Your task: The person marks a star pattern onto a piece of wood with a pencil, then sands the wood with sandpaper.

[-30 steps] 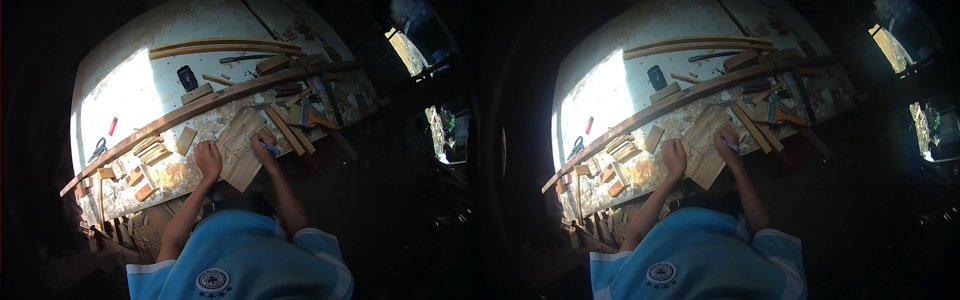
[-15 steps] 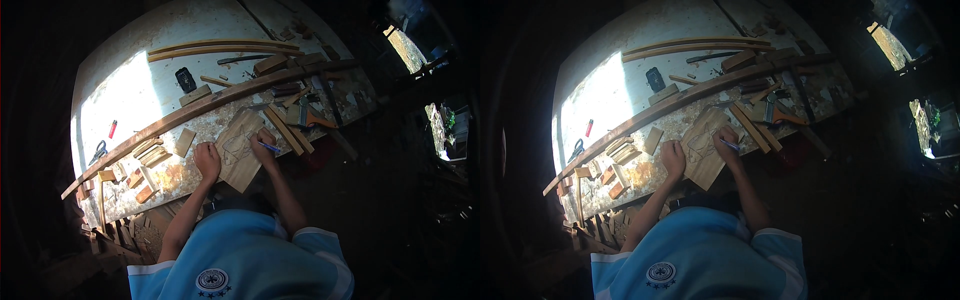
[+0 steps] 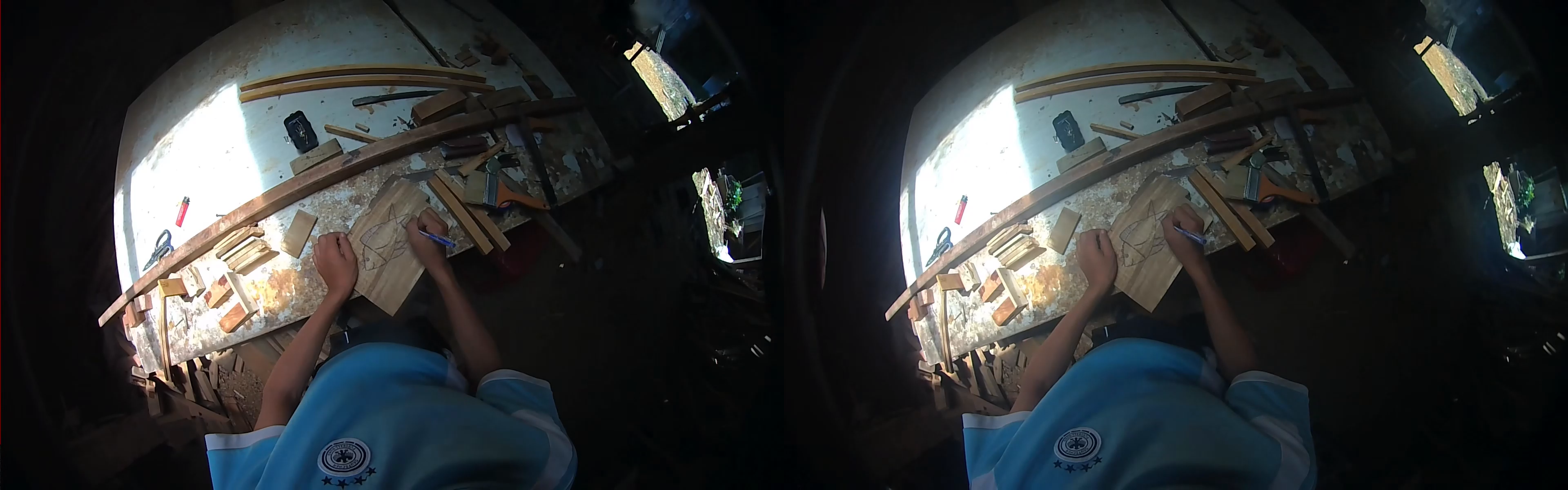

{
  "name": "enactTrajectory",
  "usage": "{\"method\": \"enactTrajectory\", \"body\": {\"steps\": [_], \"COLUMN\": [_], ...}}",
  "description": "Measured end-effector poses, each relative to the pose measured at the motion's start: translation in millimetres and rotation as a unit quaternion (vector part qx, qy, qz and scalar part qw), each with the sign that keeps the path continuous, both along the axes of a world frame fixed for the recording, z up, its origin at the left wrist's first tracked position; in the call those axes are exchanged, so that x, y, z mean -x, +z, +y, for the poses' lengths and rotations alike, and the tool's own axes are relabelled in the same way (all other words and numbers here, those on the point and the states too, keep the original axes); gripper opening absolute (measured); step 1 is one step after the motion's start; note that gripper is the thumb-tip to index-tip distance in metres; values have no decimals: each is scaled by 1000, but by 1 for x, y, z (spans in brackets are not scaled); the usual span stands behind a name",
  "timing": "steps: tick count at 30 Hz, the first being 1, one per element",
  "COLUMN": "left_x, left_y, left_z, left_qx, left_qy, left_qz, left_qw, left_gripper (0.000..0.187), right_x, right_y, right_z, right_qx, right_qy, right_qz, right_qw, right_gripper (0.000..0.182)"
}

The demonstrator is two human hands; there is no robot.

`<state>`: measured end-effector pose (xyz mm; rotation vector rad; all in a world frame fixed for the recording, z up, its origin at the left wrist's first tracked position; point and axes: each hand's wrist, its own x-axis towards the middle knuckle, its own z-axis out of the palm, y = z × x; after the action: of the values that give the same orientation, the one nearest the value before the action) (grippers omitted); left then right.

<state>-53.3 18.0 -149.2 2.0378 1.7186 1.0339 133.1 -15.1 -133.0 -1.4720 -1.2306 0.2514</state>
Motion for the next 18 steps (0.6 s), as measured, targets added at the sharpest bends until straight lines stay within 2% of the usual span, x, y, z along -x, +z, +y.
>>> {"method": "enactTrajectory", "body": {"steps": [3,6,9,12,16,18], "left_x": [0,0,-1,1,-1,0], "left_y": [-2,-2,-2,-2,-1,-1], "left_z": [-1,-1,0,-2,0,-2], "left_qx": [-4,-9,-8,2,-3,-5], "left_qy": [2,2,2,5,4,6], "left_qz": [3,4,3,8,3,5], "left_qw": [1000,1000,1000,1000,1000,1000], "left_gripper": [14,14,13,13,12,12], "right_x": [3,1,4,3,1,1], "right_y": [0,1,-4,0,-4,0], "right_z": [0,-1,2,0,1,0], "right_qx": [-19,-6,-28,-26,-5,-6], "right_qy": [-15,15,-50,22,-66,-16], "right_qz": [-12,6,-6,4,-23,-23], "right_qw": [1000,1000,998,999,998,1000], "right_gripper": [21,21,28,28,22,23]}}
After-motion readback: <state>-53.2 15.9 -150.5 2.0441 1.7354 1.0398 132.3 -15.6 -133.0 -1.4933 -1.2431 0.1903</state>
